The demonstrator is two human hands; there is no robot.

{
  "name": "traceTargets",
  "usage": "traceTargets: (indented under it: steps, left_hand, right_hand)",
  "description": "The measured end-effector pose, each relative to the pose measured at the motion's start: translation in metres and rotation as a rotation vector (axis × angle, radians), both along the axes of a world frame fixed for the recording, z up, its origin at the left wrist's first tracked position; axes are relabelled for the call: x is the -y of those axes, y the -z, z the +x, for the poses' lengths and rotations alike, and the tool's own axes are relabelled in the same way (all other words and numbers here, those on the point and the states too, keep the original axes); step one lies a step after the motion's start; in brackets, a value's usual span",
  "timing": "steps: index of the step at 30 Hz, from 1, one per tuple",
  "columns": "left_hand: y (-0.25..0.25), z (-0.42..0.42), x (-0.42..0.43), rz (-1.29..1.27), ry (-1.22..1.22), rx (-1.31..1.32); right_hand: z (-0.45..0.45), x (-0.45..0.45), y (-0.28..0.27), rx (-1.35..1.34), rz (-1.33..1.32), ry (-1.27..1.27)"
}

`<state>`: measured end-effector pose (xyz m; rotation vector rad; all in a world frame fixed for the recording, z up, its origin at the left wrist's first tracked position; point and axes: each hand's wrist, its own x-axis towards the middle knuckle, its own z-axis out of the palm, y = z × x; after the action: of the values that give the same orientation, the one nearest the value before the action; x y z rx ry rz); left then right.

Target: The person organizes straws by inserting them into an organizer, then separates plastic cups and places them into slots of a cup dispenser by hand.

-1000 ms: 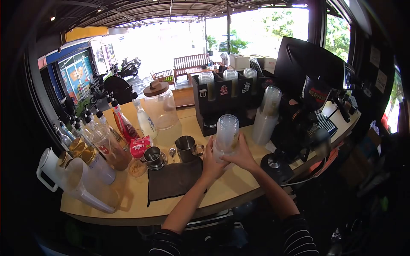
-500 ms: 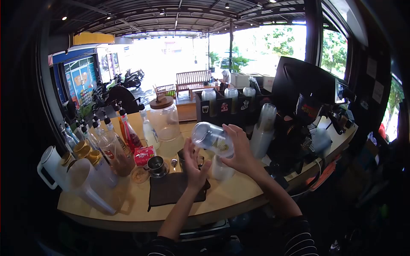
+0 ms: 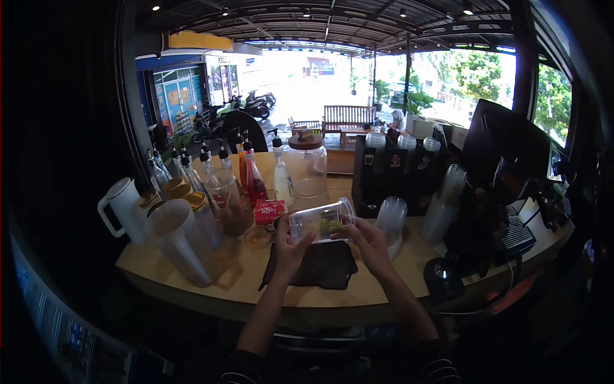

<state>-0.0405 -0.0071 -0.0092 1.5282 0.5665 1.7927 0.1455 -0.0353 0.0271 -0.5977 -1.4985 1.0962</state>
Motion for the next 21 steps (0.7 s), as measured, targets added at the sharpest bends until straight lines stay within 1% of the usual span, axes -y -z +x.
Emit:
traceTargets:
  steps: [1,2,4,8,10,14,16,17,19,20,21]
  left_hand:
    - [0.001,-0.001,0.002,-0.032,0.039,0.063]
    - [0.004,-0.005,0.002,-0.031,0.031,0.060]
    - [0.008,-0.011,0.001,-0.067,0.118,0.140]
    - [0.011,-0.014,0.005,-0.067,0.091,0.147]
    - [0.015,-0.015,0.003,-0.049,0.096,0.146]
    - [0.017,-0.011,0.003,-0.052,0.126,0.150]
    - [0.019,-0.004,-0.001,-0.012,0.104,0.247]
    - [0.022,0.002,0.000,-0.013,0.113,0.245]
    - [0.015,0.018,0.010,-0.097,0.065,0.345]
    - [0.009,0.022,0.015,-0.096,0.073,0.346]
    - [0.000,0.025,0.022,-0.074,0.069,0.284]
  right_hand:
    - [-0.008,0.003,0.000,-0.035,0.037,0.034]
    - [-0.011,0.002,0.003,-0.038,0.038,0.026]
    - [-0.015,-0.002,0.009,-0.021,0.023,0.032]
    - [-0.017,0.000,0.008,-0.034,-0.019,-0.005]
    - [-0.016,0.001,0.010,-0.108,-0.088,-0.082]
    - [-0.016,0.004,0.018,-0.136,-0.118,-0.069]
    - [-0.022,0.009,0.022,-0.319,-0.158,-0.156]
    - [-0.022,0.008,0.030,-0.363,-0.167,-0.221]
    - [-0.028,0.014,0.037,-0.391,-0.177,-0.236]
    - [-0.028,0.016,0.040,-0.415,-0.188,-0.262]
    - [-0.025,0.015,0.044,-0.344,-0.181,-0.230]
